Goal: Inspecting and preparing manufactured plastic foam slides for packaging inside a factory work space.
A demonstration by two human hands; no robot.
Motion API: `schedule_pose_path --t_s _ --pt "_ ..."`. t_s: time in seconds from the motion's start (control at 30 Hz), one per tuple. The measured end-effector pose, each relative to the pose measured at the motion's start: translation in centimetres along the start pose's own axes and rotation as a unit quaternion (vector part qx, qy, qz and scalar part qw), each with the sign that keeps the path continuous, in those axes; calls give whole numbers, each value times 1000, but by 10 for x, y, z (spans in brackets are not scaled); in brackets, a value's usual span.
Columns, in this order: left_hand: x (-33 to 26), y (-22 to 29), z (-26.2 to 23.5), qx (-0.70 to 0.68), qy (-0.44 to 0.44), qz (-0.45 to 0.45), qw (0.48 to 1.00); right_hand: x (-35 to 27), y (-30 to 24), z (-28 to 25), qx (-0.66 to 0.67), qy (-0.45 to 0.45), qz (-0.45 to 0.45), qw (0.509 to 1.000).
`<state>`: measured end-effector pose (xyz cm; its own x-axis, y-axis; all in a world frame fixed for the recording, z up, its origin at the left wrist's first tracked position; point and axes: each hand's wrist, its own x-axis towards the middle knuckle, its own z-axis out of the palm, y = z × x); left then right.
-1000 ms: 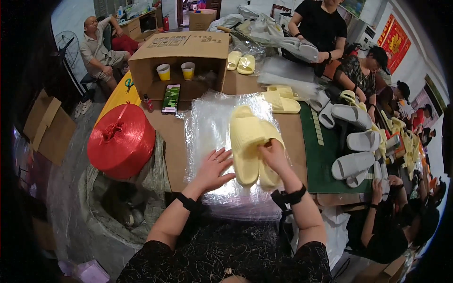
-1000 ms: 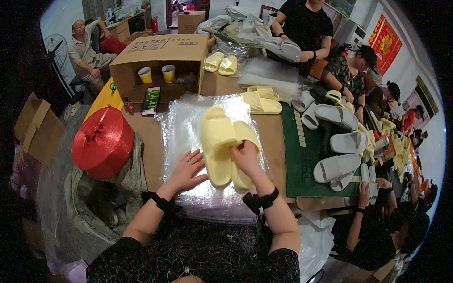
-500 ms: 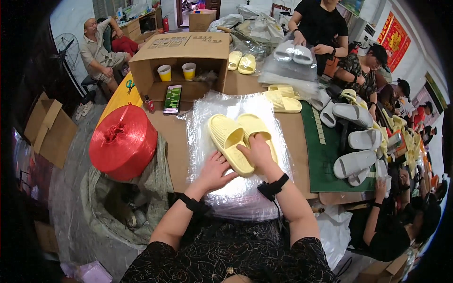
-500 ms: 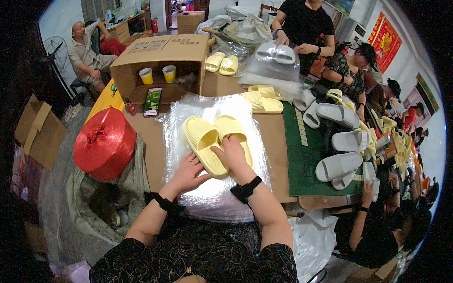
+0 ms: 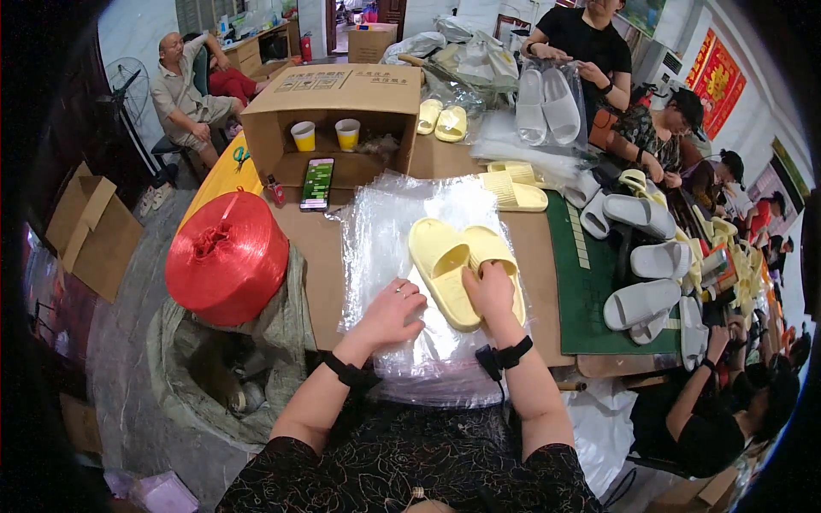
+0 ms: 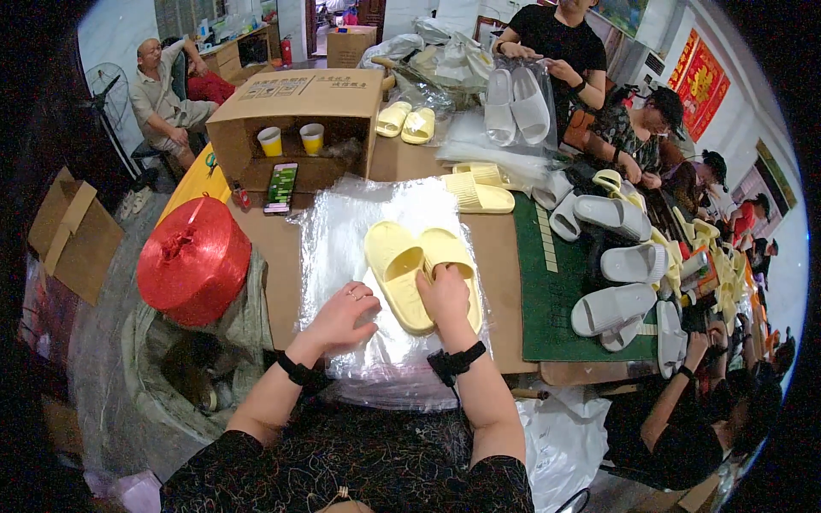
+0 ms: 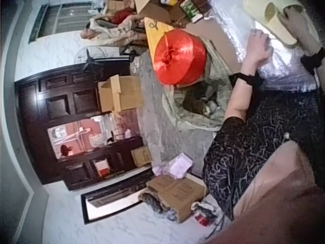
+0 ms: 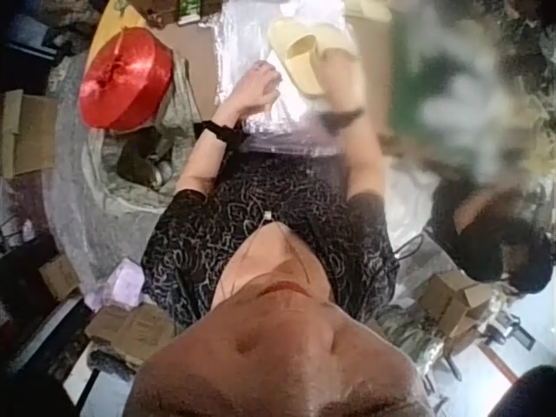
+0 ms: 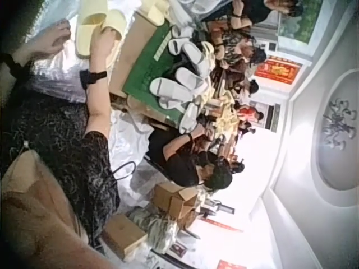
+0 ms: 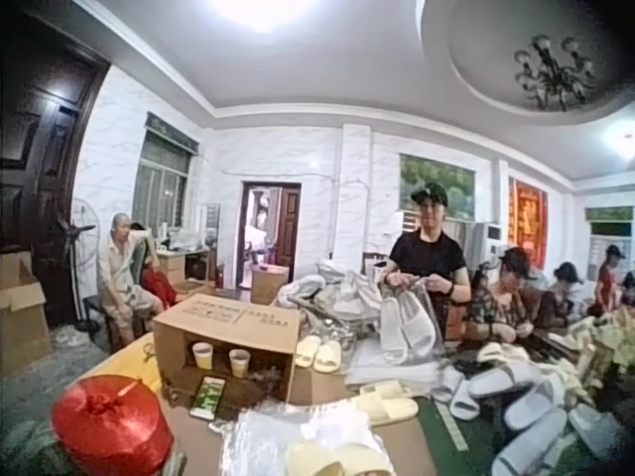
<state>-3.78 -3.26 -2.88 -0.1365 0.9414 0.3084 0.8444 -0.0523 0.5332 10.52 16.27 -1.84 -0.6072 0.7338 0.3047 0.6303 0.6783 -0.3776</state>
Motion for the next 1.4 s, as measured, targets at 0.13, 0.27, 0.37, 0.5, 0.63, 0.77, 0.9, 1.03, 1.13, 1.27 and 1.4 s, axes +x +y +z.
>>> schedule_pose_path --t_s 0.13,0.27,0.37,0.5,0.63,0.77,0.9,1.03,1.13,1.27,1.4 --pt "-8 13 1 174 -90 -37 980 8 -14 -14 6 -61 18 998" --pt "-24 33 -13 142 -101 -28 984 18 13 -1 82 -36 33 995" --pt "-34 29 -14 125 -108 17 986 19 33 0 76 15 52 996" --pt "-37 23 -5 119 -95 18 988 17 61 -25 141 98 135 976" --pt "-17 20 2 137 -109 -21 984 -5 80 -69 219 187 116 951" --pt "5 24 -1 130 -74 -69 986 -49 77 -105 283 193 120 932" --pt "21 33 -3 102 -85 -109 985 -105 94 -120 354 180 119 910" --pt "22 33 -2 98 -102 -115 983 -143 78 -128 420 99 95 897" --pt "22 32 -2 78 -99 -102 987 -153 50 -139 360 -14 36 932" --pt "23 26 4 -4 -67 -127 990 -154 26 -138 255 -48 -35 965" --pt "17 38 -4 6 -36 -108 993 -147 26 -130 155 -33 -9 987"
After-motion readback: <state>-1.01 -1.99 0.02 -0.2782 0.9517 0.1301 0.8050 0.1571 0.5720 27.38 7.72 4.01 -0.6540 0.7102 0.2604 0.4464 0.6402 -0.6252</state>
